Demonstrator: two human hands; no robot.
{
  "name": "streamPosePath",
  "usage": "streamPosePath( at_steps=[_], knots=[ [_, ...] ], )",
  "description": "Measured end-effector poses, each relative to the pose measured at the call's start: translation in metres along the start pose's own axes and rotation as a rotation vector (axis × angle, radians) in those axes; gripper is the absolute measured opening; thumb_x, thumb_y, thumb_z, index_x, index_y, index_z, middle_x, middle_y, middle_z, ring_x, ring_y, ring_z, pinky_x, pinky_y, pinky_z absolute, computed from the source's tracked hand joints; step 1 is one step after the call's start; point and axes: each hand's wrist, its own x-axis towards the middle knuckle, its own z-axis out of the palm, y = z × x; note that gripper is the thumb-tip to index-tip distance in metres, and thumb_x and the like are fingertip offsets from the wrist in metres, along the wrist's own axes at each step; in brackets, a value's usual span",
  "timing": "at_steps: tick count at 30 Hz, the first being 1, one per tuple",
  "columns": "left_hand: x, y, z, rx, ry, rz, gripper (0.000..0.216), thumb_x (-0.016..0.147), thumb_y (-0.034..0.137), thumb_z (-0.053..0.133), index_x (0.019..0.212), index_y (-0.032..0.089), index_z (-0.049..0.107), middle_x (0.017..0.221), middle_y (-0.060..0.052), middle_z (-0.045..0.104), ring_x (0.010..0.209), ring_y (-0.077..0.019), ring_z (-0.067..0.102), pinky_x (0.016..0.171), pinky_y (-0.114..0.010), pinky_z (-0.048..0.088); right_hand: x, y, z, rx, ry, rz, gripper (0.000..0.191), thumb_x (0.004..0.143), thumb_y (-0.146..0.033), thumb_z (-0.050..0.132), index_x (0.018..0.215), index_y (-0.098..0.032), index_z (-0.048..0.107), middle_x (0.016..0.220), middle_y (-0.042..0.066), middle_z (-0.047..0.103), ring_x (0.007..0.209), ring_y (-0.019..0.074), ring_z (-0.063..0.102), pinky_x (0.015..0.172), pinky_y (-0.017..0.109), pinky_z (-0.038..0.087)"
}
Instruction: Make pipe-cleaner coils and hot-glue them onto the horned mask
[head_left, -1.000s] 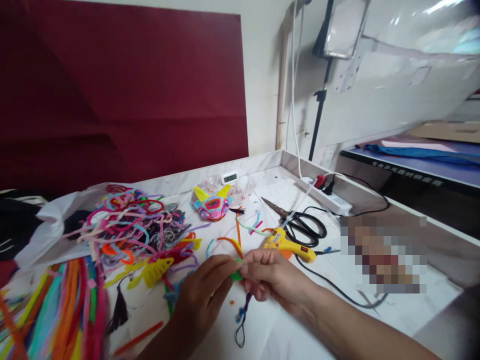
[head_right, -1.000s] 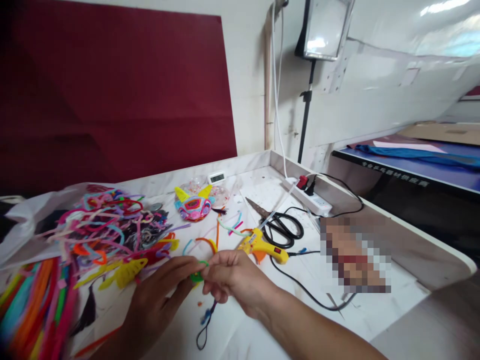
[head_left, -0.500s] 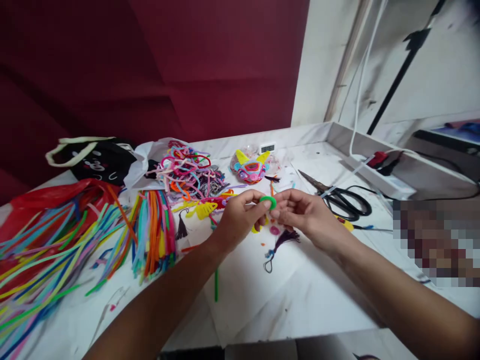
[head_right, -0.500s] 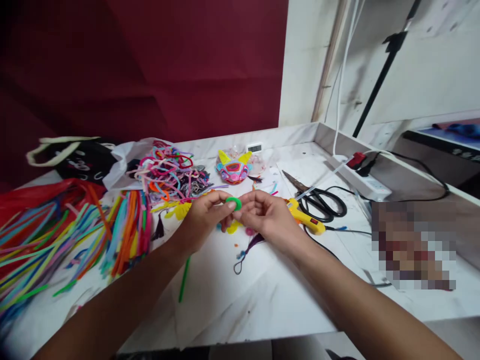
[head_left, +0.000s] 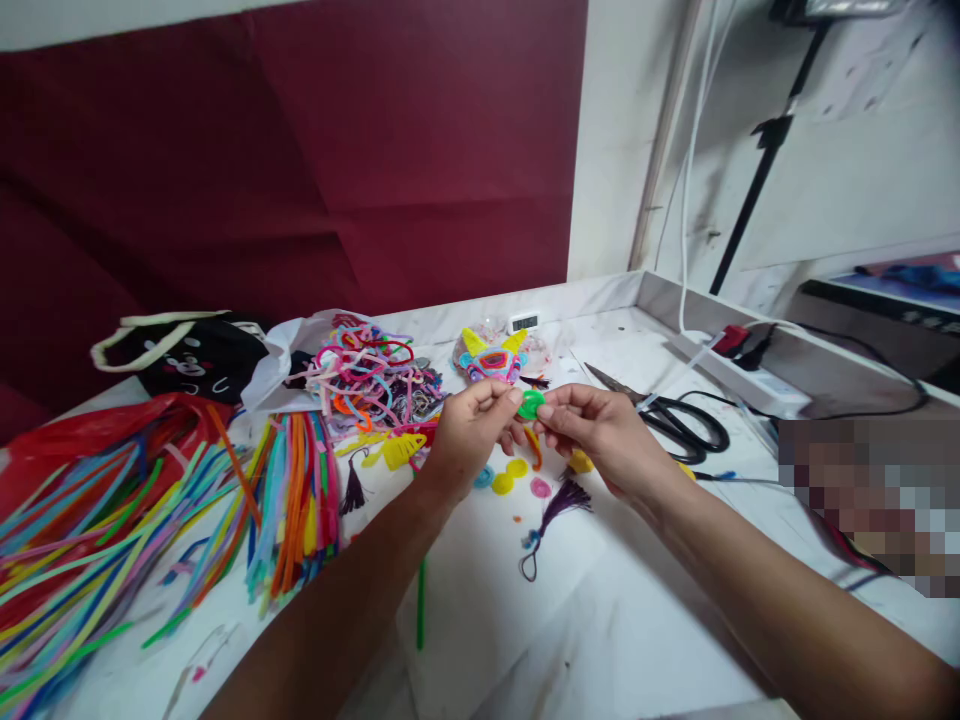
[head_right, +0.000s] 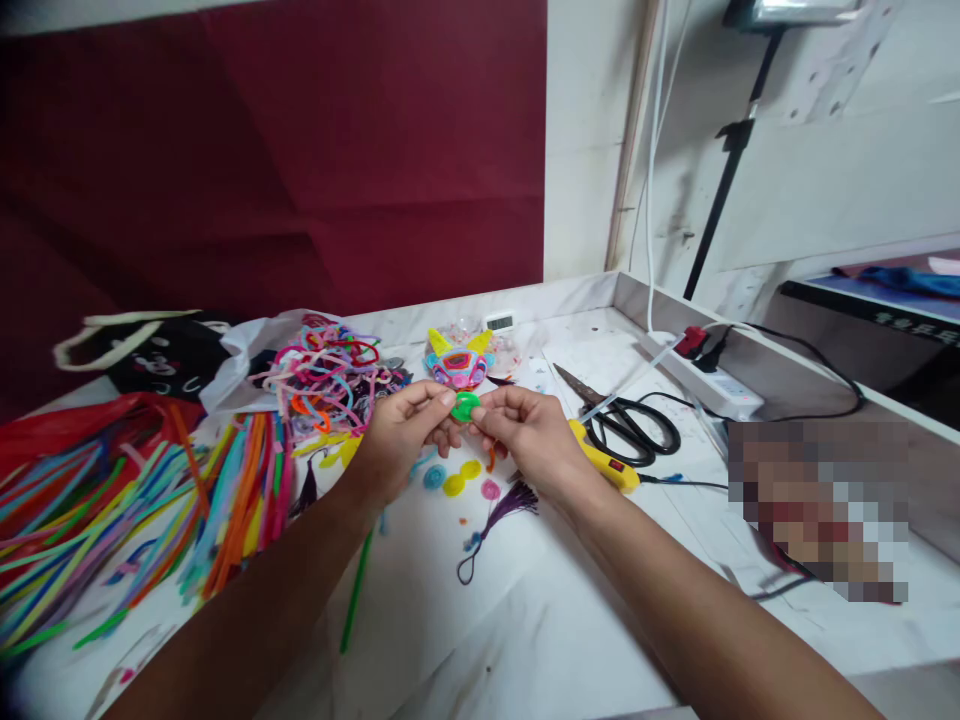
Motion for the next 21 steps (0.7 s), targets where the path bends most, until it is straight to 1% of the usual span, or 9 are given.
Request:
streamPosePath(
  at_steps=[3, 9, 13, 16, 18, 21],
  knots=[
    [0.001, -0.006, -0.001, 0.07, -0.016, 0.016, 0.018, 0.083, 0.032, 0.062, 0.077, 0.015, 0.06, 0.054, 0.001, 0.061, 0.048, -0.0098, 0.056, 0.045, -0.018, 0.045, 0.001, 0.006, -0.003, 0.0, 0.013, 0.014, 0.038, 0.055, -0.038, 0.088, 0.076, -0.014, 0.066, 0.065, 0.002, 0.067, 0.051, 0.009, 0.053, 0.048, 0.021, 0.04],
    [-0.001, -0.011, -0.001, 0.21, -0.053, 0.049, 0.019, 0.087, 0.031, 0.058, 0.078, 0.015, 0.06, 0.055, 0.002, 0.062, 0.047, -0.0085, 0.053, 0.048, -0.019, 0.044, 0.0, 0.014, -0.009, -0.059, 0.026, 0.014, 0.038, 0.058, -0.041, 0.086, 0.076, -0.015, 0.065, 0.064, 0.001, 0.066, 0.05, 0.0089, 0.051, 0.047, 0.021, 0.038],
    [-0.002, -0.013, 0.001, 0.242, -0.062, 0.033, 0.02, 0.088, 0.032, 0.057, 0.076, 0.016, 0.06, 0.056, 0.003, 0.062, 0.048, -0.0087, 0.054, 0.048, -0.019, 0.044, 0.0, 0.019, -0.012, -0.103, 0.017, -0.021, 0.039, 0.061, -0.043, 0.084, 0.078, -0.014, 0.064, 0.063, 0.001, 0.065, 0.05, 0.0088, 0.05, 0.047, 0.022, 0.038],
    [-0.002, -0.014, 0.001, 0.264, -0.051, 0.027, 0.02, 0.088, 0.031, 0.058, 0.075, 0.016, 0.06, 0.055, 0.003, 0.061, 0.047, -0.0081, 0.054, 0.048, -0.018, 0.044, -0.002, 0.02, -0.012, -0.136, 0.022, -0.031, 0.039, 0.064, -0.045, 0.083, 0.076, -0.014, 0.062, 0.058, -0.001, 0.061, 0.047, 0.0079, 0.047, 0.046, 0.022, 0.035],
    [-0.002, -0.015, 0.002, 0.261, -0.051, 0.021, 0.02, 0.088, 0.031, 0.058, 0.074, 0.015, 0.06, 0.054, 0.003, 0.061, 0.046, -0.0075, 0.053, 0.048, -0.017, 0.044, -0.003, 0.019, -0.012, -0.149, 0.029, -0.027, 0.04, 0.064, -0.047, 0.082, 0.075, -0.014, 0.061, 0.055, -0.003, 0.059, 0.046, 0.0073, 0.045, 0.045, 0.022, 0.033],
    [-0.001, -0.017, 0.002, 0.232, -0.059, 0.015, 0.021, 0.087, 0.031, 0.059, 0.074, 0.015, 0.061, 0.054, 0.003, 0.062, 0.045, -0.0074, 0.054, 0.047, -0.017, 0.044, -0.003, 0.018, -0.013, -0.132, 0.03, -0.011, 0.041, 0.062, -0.045, 0.084, 0.076, -0.014, 0.062, 0.056, -0.002, 0.06, 0.047, 0.0072, 0.046, 0.045, 0.021, 0.034]
  ],
)
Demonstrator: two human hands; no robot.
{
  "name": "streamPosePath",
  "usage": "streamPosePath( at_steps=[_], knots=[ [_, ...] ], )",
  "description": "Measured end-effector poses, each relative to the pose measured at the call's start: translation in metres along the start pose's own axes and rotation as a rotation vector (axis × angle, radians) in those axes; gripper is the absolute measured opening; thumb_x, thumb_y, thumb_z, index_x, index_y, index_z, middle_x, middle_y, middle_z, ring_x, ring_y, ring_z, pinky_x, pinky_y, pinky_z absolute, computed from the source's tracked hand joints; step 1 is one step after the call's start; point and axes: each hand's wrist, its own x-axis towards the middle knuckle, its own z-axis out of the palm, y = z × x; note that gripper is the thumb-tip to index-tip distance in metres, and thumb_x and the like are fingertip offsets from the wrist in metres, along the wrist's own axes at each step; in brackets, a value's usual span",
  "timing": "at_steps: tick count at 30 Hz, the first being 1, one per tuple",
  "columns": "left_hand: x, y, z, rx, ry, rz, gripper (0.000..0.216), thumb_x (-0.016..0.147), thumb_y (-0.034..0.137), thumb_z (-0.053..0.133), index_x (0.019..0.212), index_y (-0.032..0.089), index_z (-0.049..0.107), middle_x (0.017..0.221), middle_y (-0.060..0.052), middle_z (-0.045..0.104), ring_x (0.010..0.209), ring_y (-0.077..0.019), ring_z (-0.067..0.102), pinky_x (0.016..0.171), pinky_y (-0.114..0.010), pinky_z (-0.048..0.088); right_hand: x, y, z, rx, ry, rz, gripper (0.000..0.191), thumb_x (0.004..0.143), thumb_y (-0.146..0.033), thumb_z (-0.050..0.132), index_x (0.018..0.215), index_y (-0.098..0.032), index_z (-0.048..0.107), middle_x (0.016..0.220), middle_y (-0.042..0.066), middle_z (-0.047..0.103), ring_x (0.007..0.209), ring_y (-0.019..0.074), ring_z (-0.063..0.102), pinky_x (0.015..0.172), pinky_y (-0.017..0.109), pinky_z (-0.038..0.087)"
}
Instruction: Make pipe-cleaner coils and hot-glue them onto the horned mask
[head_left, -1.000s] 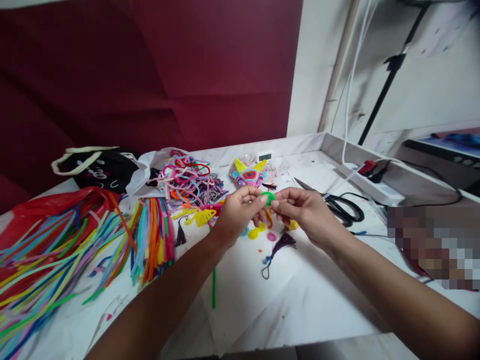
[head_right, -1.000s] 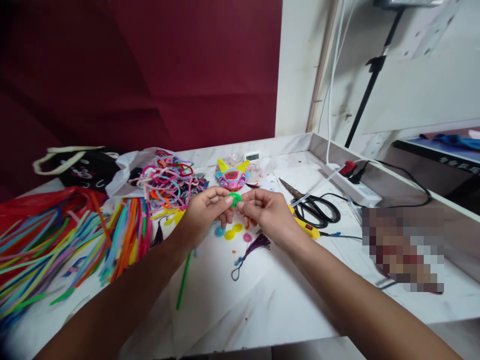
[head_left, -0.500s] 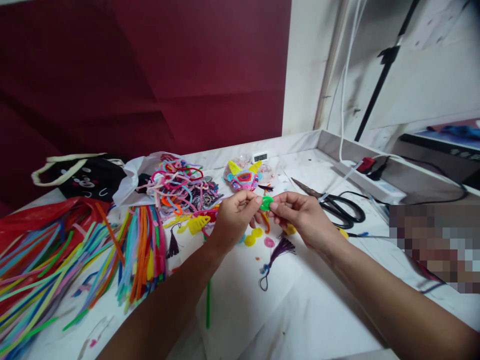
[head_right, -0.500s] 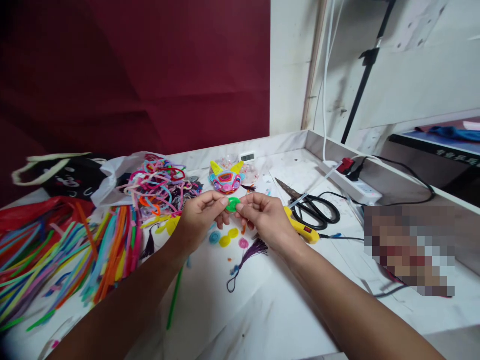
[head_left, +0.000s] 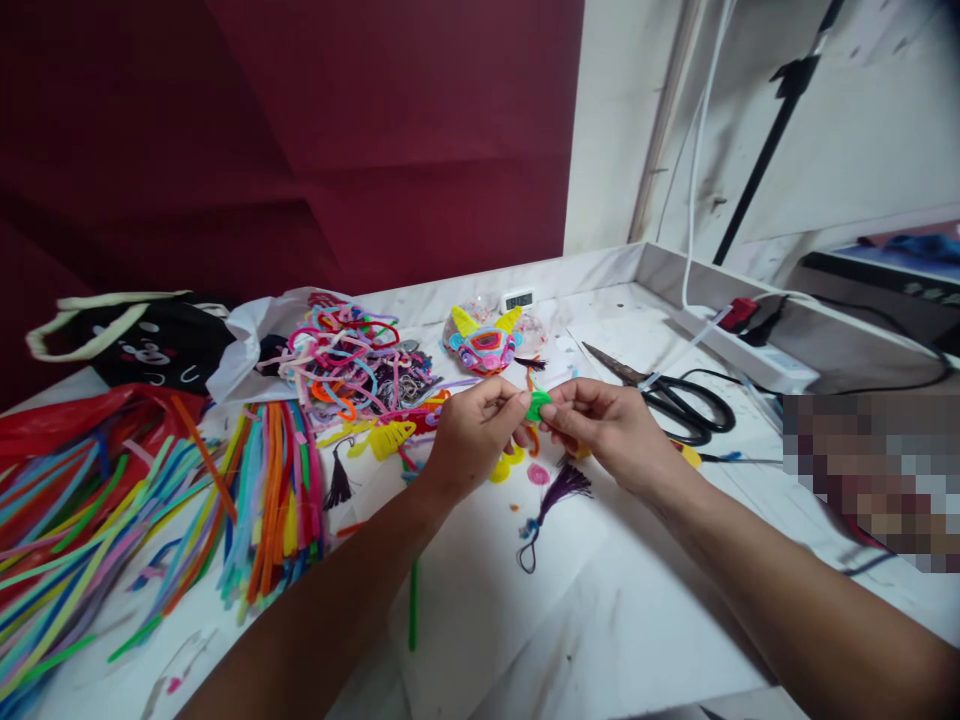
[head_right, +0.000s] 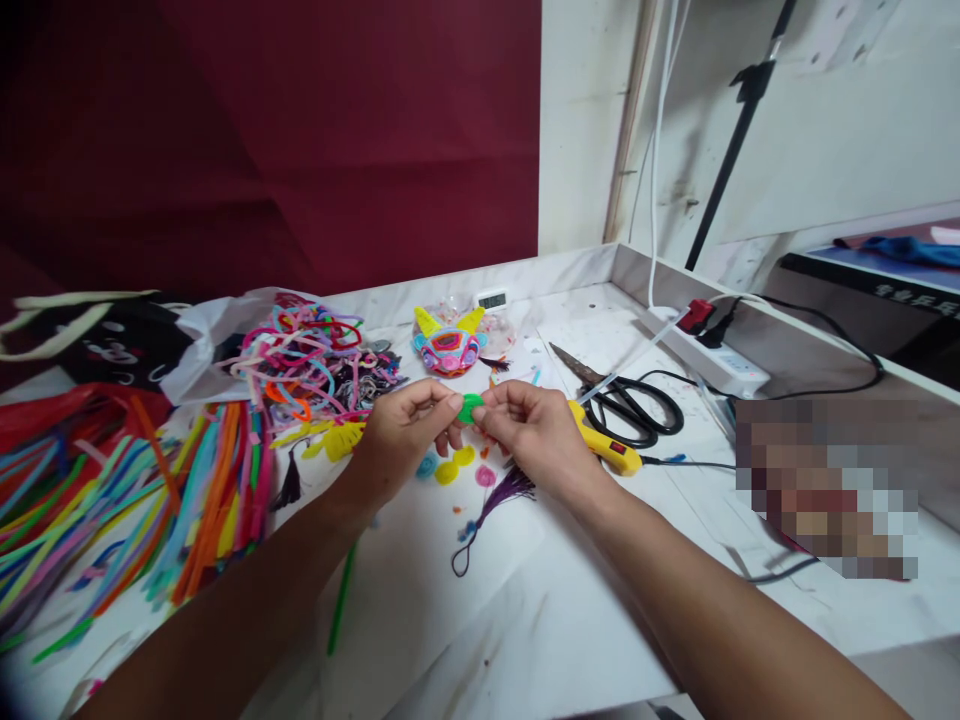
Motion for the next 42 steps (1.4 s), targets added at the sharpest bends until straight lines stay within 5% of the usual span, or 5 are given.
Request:
streamPosePath(
  at_steps=[16, 31, 42],
  knots=[
    [-0.0004, -0.0002, 0.003, -0.173, 0.003, -0.103, 0.021, 0.084, 0.028, 0.061, 0.069, 0.014, 0.06, 0.056, 0.001, 0.063, 0.047, -0.0079, 0.057, 0.044, -0.016, 0.044, 0.0013, 0.0006, 0.0018, 0.286, 0.04, 0.192, 0.042, 0.047, -0.032, 0.092, 0.076, -0.014, 0.067, 0.059, -0.001, 0.064, 0.049, 0.0071, 0.051, 0.049, 0.021, 0.04],
    [-0.0049, 0.0016, 0.0038, -0.027, 0.055, -0.044, 0.014, 0.082, 0.029, 0.064, 0.076, 0.016, 0.064, 0.052, 0.005, 0.057, 0.046, -0.0076, 0.052, 0.047, -0.017, 0.041, -0.0031, 0.0019, 0.0012, 0.006, 0.027, 0.09, 0.031, 0.06, -0.036, 0.086, 0.072, -0.015, 0.067, 0.058, -0.001, 0.059, 0.048, 0.0079, 0.046, 0.045, 0.023, 0.034],
    [-0.0028, 0.0023, 0.0052, -0.175, 0.09, -0.086, 0.013, 0.081, 0.025, 0.064, 0.073, 0.015, 0.061, 0.05, 0.004, 0.057, 0.045, -0.0064, 0.05, 0.046, -0.017, 0.041, -0.0023, 0.0043, 0.0029, 0.189, -0.014, 0.127, 0.031, 0.056, -0.03, 0.088, 0.075, -0.015, 0.069, 0.061, -0.001, 0.063, 0.052, 0.0078, 0.05, 0.051, 0.021, 0.039]
  ],
)
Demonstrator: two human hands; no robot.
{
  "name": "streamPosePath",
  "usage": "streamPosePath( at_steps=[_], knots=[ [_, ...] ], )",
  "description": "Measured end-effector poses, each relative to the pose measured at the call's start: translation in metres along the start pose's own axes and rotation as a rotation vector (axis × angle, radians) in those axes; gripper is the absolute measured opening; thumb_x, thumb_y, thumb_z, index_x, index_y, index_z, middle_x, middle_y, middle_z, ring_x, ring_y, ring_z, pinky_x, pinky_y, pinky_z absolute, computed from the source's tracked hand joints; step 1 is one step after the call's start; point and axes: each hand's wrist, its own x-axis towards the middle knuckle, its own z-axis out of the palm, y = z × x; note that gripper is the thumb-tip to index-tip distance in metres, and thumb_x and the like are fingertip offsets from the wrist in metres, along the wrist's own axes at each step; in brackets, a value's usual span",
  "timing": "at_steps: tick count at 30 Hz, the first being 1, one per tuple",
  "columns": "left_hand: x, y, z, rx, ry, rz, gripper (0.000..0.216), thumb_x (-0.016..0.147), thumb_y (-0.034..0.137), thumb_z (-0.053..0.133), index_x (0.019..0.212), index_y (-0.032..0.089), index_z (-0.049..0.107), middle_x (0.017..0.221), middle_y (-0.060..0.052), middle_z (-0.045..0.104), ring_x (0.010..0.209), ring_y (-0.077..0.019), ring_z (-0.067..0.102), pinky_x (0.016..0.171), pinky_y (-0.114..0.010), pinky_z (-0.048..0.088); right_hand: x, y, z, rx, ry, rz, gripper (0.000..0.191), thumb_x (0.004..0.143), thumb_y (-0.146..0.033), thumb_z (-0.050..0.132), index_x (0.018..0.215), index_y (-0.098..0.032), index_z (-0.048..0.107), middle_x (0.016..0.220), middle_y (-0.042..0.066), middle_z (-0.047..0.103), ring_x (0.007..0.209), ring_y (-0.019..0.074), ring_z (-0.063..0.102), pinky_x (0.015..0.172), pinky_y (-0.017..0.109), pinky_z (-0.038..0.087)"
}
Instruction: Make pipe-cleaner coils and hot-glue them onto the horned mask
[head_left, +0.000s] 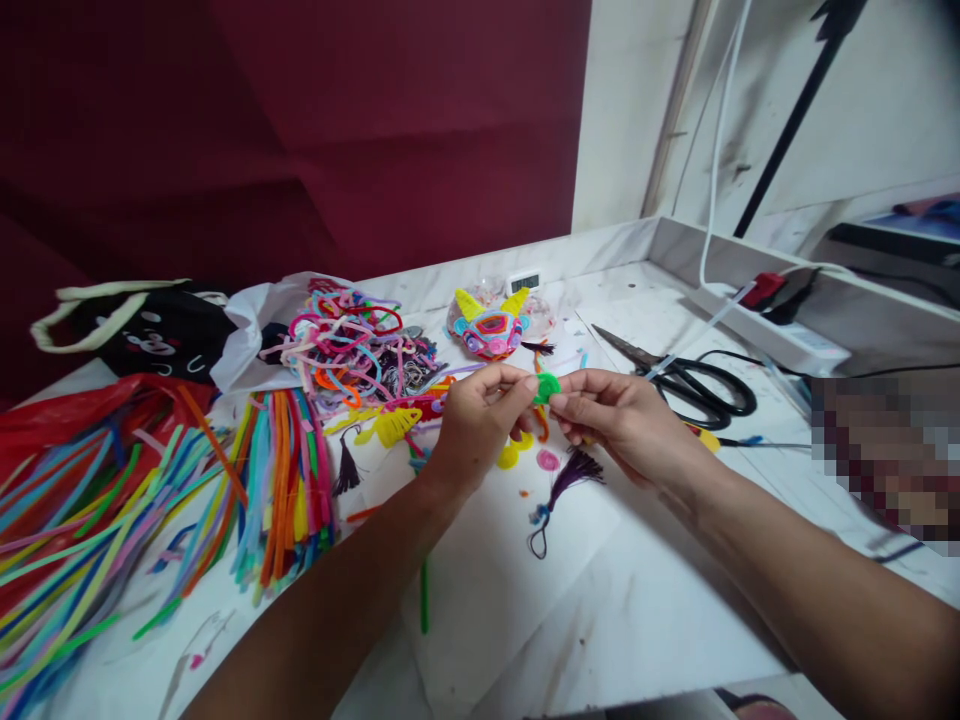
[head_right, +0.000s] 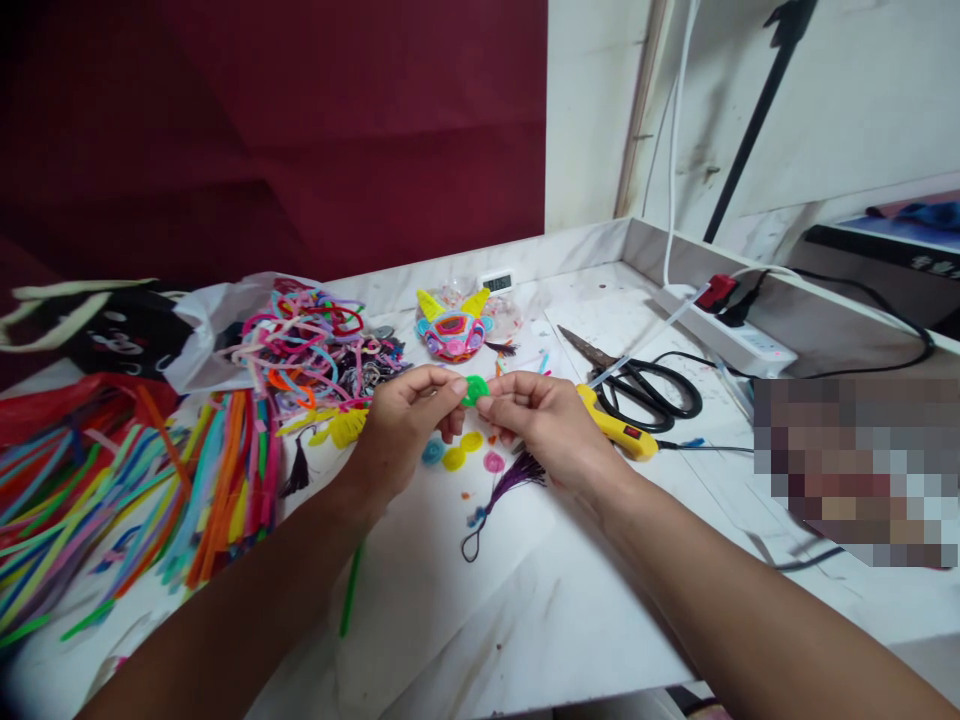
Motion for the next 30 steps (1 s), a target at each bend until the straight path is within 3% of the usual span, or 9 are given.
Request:
streamPosePath(
  at_steps=[6, 24, 30],
  knots=[
    [-0.0015, 0.0043, -0.0002, -0.004, -0.04, -0.015, 0.013, 0.081, 0.024, 0.063, 0.071, 0.015, 0.061, 0.05, 0.004, 0.059, 0.045, -0.0062, 0.052, 0.046, -0.016, 0.041, -0.0015, -0.0029, 0.0021, 0.063, 0.019, 0.052, 0.031, 0.061, -0.037, 0.085, 0.076, -0.015, 0.068, 0.06, 0.0, 0.061, 0.053, 0.0083, 0.049, 0.05, 0.021, 0.037],
    [-0.0014, 0.0004, -0.0043, 0.061, -0.079, 0.014, 0.015, 0.082, 0.027, 0.065, 0.076, 0.014, 0.065, 0.051, 0.003, 0.06, 0.046, -0.0069, 0.054, 0.048, -0.016, 0.044, 0.0009, 0.003, -0.0033, -0.246, 0.003, -0.084, 0.038, 0.066, -0.048, 0.081, 0.066, -0.016, 0.061, 0.056, -0.002, 0.056, 0.051, 0.009, 0.043, 0.048, 0.024, 0.028],
    [-0.0009, -0.0004, -0.0036, 0.044, -0.078, 0.025, 0.014, 0.082, 0.027, 0.065, 0.077, 0.014, 0.065, 0.052, 0.004, 0.06, 0.047, -0.0072, 0.055, 0.047, -0.016, 0.044, 0.0036, 0.0038, -0.0036, -0.114, -0.016, -0.04, 0.036, 0.063, -0.045, 0.084, 0.066, -0.016, 0.063, 0.059, -0.001, 0.059, 0.051, 0.0087, 0.047, 0.05, 0.023, 0.035]
  ],
)
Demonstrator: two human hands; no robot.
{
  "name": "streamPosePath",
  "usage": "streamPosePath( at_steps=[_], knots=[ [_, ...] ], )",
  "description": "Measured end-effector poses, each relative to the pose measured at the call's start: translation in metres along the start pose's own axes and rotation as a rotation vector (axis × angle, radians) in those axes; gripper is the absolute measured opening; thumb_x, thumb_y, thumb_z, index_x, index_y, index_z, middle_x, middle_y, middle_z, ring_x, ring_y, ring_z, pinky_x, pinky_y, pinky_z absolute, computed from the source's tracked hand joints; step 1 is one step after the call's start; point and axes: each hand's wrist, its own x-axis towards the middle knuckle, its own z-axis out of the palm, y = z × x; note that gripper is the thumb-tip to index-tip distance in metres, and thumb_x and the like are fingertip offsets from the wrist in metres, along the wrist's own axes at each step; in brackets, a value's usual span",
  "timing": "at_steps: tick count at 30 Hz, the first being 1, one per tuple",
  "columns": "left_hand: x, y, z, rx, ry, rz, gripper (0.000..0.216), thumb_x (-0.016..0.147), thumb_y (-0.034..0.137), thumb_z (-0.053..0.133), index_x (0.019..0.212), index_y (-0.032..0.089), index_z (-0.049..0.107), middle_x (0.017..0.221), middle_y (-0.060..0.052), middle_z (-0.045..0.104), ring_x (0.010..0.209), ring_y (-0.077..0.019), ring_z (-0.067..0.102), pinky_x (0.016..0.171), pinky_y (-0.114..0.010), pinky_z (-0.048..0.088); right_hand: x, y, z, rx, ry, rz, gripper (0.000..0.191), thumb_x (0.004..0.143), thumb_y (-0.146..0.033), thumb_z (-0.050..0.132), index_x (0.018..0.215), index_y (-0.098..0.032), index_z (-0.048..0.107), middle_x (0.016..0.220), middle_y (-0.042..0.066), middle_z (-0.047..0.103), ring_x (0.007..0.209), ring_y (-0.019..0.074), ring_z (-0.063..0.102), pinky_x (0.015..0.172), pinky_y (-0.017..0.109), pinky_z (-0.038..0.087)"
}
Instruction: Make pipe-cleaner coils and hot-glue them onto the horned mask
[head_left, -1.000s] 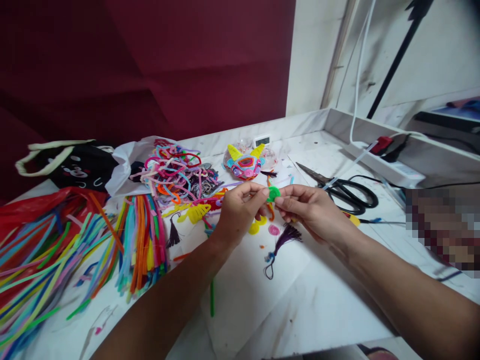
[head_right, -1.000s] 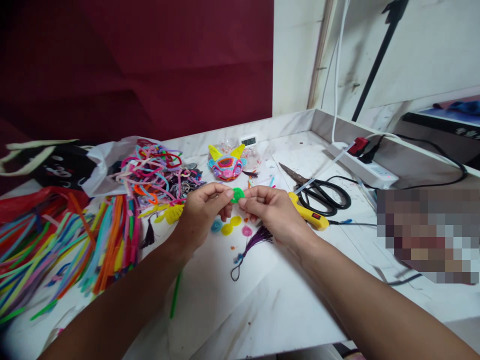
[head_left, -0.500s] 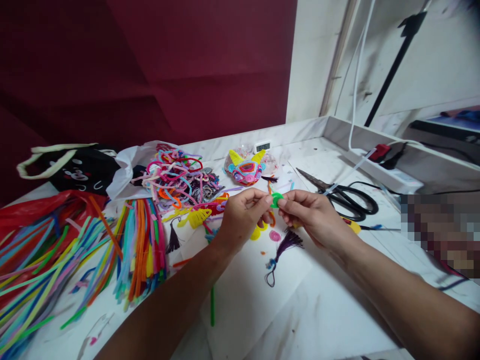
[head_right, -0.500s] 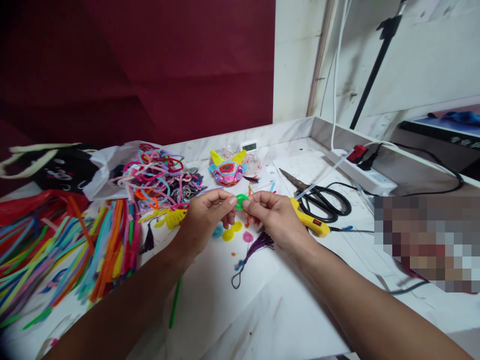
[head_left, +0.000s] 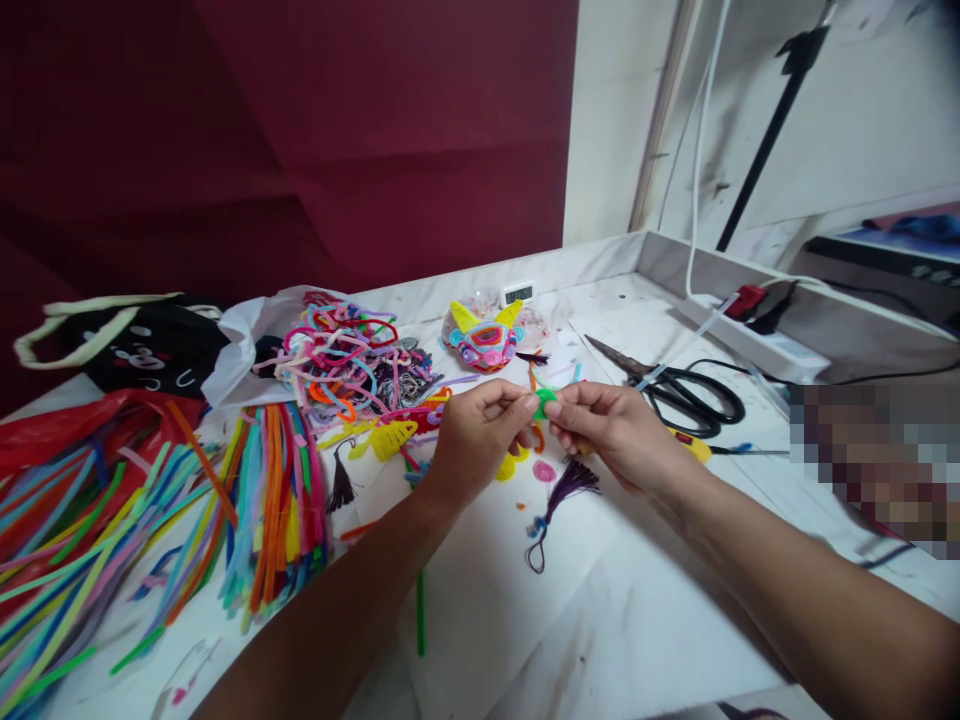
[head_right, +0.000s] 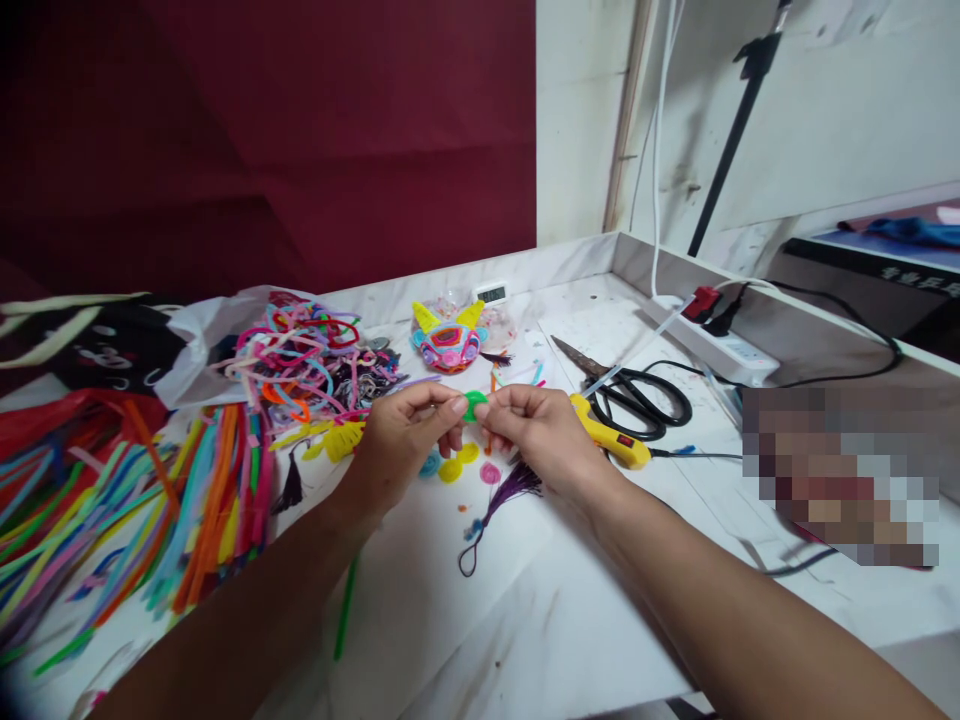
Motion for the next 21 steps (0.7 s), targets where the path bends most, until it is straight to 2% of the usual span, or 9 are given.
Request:
streamPosePath(
  at_steps=[3, 6, 10, 15, 18, 21],
  knots=[
    [-0.0009, -0.0006, 0.0021, -0.043, 0.007, -0.009, 0.017, 0.079, 0.031, 0.069, 0.085, 0.015, 0.066, 0.054, 0.004, 0.061, 0.048, -0.0084, 0.057, 0.046, -0.017, 0.045, -0.0001, -0.0011, 0.0018, 0.11, 0.013, 0.025, 0.035, 0.06, -0.043, 0.087, 0.066, -0.016, 0.065, 0.06, 0.0, 0.06, 0.051, 0.008, 0.048, 0.049, 0.022, 0.037],
    [-0.0014, -0.0005, 0.0027, -0.059, 0.017, -0.012, 0.017, 0.076, 0.029, 0.071, 0.085, 0.016, 0.065, 0.054, 0.004, 0.061, 0.049, -0.0082, 0.057, 0.046, -0.016, 0.043, -0.0008, -0.002, 0.0037, 0.151, 0.014, 0.05, 0.033, 0.061, -0.043, 0.086, 0.068, -0.015, 0.068, 0.064, 0.001, 0.063, 0.053, 0.0082, 0.05, 0.051, 0.021, 0.039],
    [0.0006, -0.0007, 0.0002, -0.035, 0.057, -0.036, 0.013, 0.076, 0.027, 0.07, 0.079, 0.015, 0.065, 0.051, 0.005, 0.058, 0.045, -0.006, 0.053, 0.046, -0.015, 0.042, -0.0001, -0.0027, 0.0033, 0.099, 0.021, 0.041, 0.035, 0.065, -0.047, 0.082, 0.074, -0.014, 0.071, 0.068, 0.003, 0.065, 0.055, 0.0089, 0.053, 0.052, 0.022, 0.04],
    [0.0028, -0.0024, 0.0002, 0.003, 0.025, -0.081, 0.016, 0.076, 0.029, 0.069, 0.076, 0.014, 0.064, 0.049, 0.005, 0.055, 0.045, -0.0068, 0.049, 0.046, -0.017, 0.042, 0.0009, -0.0037, -0.0003, 0.003, 0.081, -0.06, 0.036, 0.068, -0.046, 0.08, 0.085, -0.016, 0.071, 0.064, -0.002, 0.06, 0.055, 0.008, 0.048, 0.051, 0.021, 0.036],
    [0.0022, -0.0028, 0.003, 0.038, 0.014, -0.08, 0.016, 0.075, 0.029, 0.069, 0.075, 0.014, 0.063, 0.049, 0.005, 0.053, 0.045, -0.0068, 0.049, 0.045, -0.017, 0.041, 0.0016, -0.0028, -0.0017, -0.095, 0.054, -0.1, 0.034, 0.067, -0.045, 0.082, 0.08, -0.016, 0.07, 0.057, -0.004, 0.056, 0.052, 0.0076, 0.044, 0.048, 0.022, 0.033],
    [0.0016, -0.0037, 0.0056, 0.019, 0.02, -0.095, 0.018, 0.073, 0.029, 0.07, 0.08, 0.015, 0.062, 0.053, 0.005, 0.056, 0.046, -0.0075, 0.052, 0.045, -0.017, 0.042, 0.0041, -0.001, -0.0022, -0.03, 0.082, -0.074, 0.035, 0.061, -0.043, 0.085, 0.071, -0.015, 0.066, 0.053, -0.004, 0.054, 0.049, 0.0073, 0.043, 0.047, 0.021, 0.032]
  ],
)
